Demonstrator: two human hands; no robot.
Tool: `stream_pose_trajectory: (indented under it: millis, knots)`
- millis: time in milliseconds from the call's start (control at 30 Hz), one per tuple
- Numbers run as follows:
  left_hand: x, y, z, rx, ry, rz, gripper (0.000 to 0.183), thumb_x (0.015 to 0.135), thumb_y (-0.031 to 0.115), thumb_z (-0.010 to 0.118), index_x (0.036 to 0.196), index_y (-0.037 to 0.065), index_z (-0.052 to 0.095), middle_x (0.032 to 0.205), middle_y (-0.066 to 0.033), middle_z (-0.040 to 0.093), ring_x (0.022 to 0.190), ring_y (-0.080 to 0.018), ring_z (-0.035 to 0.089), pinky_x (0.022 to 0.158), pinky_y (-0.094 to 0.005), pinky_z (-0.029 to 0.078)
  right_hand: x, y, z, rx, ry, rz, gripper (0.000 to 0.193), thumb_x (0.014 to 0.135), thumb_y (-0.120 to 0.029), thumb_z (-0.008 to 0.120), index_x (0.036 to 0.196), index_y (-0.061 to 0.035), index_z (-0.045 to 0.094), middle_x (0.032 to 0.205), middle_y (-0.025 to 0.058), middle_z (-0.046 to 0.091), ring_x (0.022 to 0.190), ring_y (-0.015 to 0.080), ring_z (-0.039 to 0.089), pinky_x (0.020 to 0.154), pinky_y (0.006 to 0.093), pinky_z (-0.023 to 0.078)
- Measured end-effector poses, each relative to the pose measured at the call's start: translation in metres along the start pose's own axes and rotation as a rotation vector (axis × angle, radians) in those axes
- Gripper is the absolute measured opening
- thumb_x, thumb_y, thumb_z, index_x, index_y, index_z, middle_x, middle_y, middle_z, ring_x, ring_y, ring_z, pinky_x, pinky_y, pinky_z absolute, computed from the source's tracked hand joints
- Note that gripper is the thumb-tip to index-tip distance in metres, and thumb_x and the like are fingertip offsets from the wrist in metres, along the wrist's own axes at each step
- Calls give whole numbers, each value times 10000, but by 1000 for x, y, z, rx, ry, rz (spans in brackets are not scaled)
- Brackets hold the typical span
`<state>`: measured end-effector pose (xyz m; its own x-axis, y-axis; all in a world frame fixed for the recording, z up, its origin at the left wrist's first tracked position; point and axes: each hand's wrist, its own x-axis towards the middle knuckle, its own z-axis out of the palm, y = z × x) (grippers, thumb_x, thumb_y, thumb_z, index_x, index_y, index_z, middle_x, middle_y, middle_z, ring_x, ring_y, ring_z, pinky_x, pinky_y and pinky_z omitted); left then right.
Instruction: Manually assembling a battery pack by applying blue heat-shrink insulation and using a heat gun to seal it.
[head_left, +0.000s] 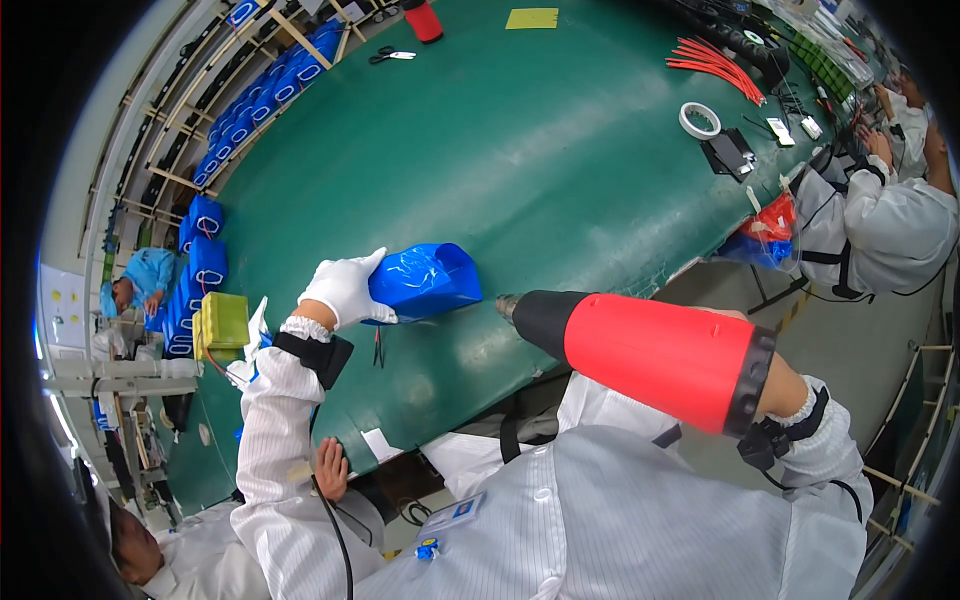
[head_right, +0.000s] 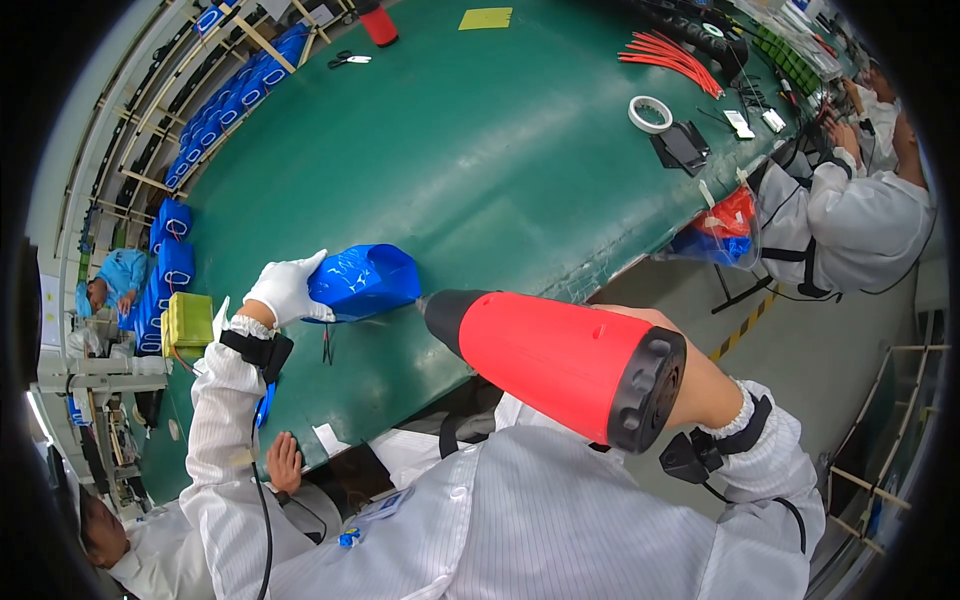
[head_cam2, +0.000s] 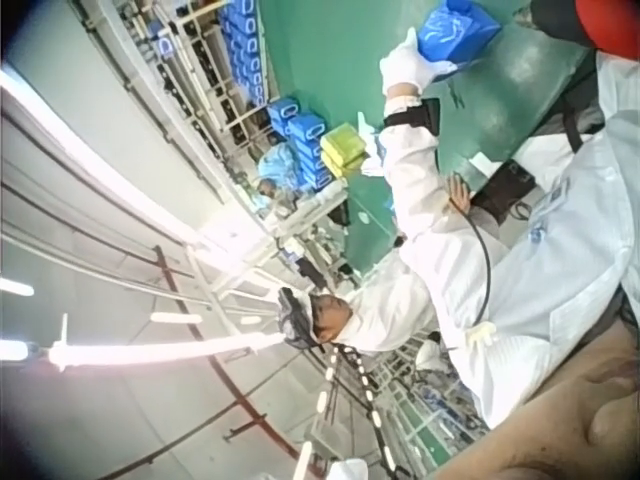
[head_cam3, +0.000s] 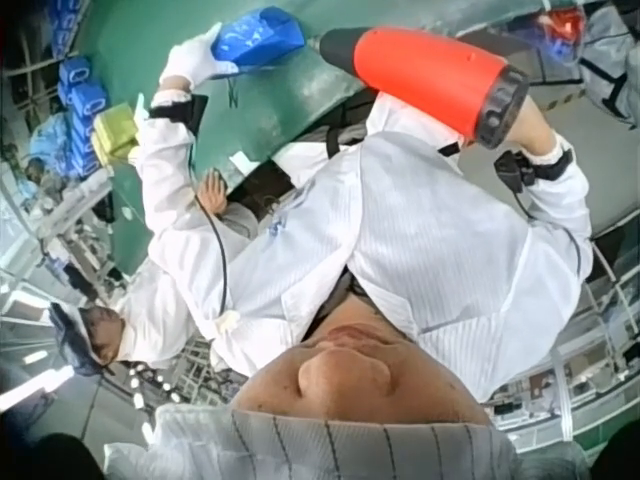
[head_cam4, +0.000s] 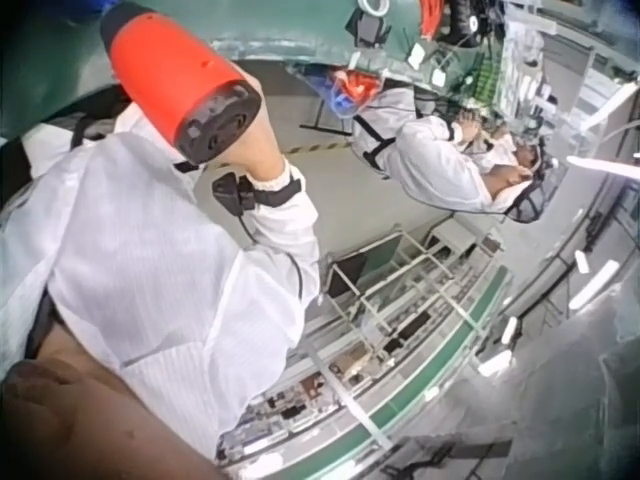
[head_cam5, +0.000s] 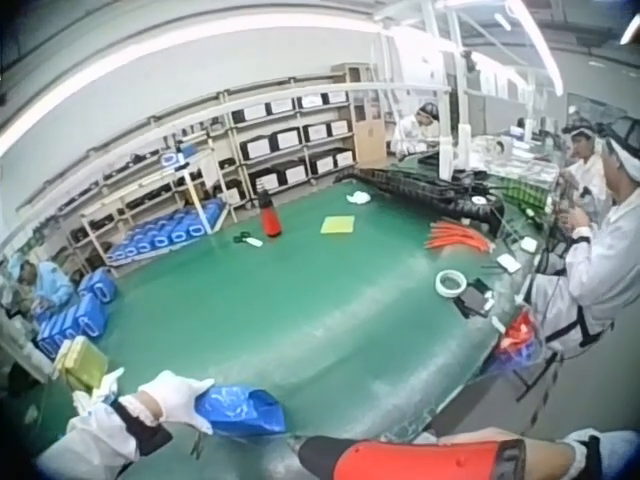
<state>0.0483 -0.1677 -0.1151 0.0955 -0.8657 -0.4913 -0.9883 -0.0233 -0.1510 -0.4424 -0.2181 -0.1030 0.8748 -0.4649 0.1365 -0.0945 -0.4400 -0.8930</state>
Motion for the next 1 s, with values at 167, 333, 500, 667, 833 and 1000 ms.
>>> stream_pose_trajectory:
  millis: [167, 333, 500, 667, 833, 1000]
  knots:
    - [-2, 5, -7, -2, -5, -20, 1101, 600, 515, 894, 1496, 65, 440, 1238, -226, 668, 1114, -380, 658, 1003, -430, 500, -2, 10, 12, 96, 40, 29, 652, 633, -282, 885, 1167, -11, 628, 1119, 141, 664, 947, 307, 665, 860, 379, 531]
    - [-1, 6, -8, 9, -36, -37, 1081, 632, 547, 876, 1507, 88, 437, 1240, -199, 680, 1112, -360, 666, 1021, -414, 467, -15, 18, 21, -17, 14, 43, 570, 743, -204, 821, 1223, 31, 623, 1178, 152, 683, 1047, 300, 671, 911, 407, 536]
    - [-3, 11, -15, 4, -73, -74, 1089, 625, 545, 883, 1506, 83, 437, 1226, -203, 685, 1104, -364, 671, 1019, -414, 478, -3, 11, 35, 60, 83, -72, 601, 767, -171, 819, 1290, 19, 593, 1171, 129, 692, 1031, 274, 681, 914, 391, 544]
    - [-1, 10, -13, 14, -61, -70, 1093, 620, 544, 886, 1504, 81, 439, 1221, -205, 687, 1093, -372, 674, 1015, -420, 484, -21, 30, 55, 190, 106, 123, 538, 783, -122, 822, 1269, -18, 616, 1158, 100, 691, 1091, 271, 654, 965, 422, 510]
    - [-2, 11, -14, -13, -76, -81, 1097, 611, 533, 890, 1503, 80, 441, 1233, -208, 681, 1108, -372, 667, 1012, -421, 484, -31, 46, 58, -285, 162, -109, 433, 787, -115, 819, 1193, -68, 674, 1079, 83, 700, 1011, 293, 661, 911, 417, 519]
    - [0, 7, -10, -19, -62, -70, 1104, 603, 535, 891, 1502, 78, 441, 1233, -210, 680, 1145, -370, 649, 1041, -417, 454, -35, 58, 63, -201, 136, 53, 553, 766, -226, 853, 1244, -57, 635, 1250, 127, 647, 1165, 312, 603, 1019, 424, 466]
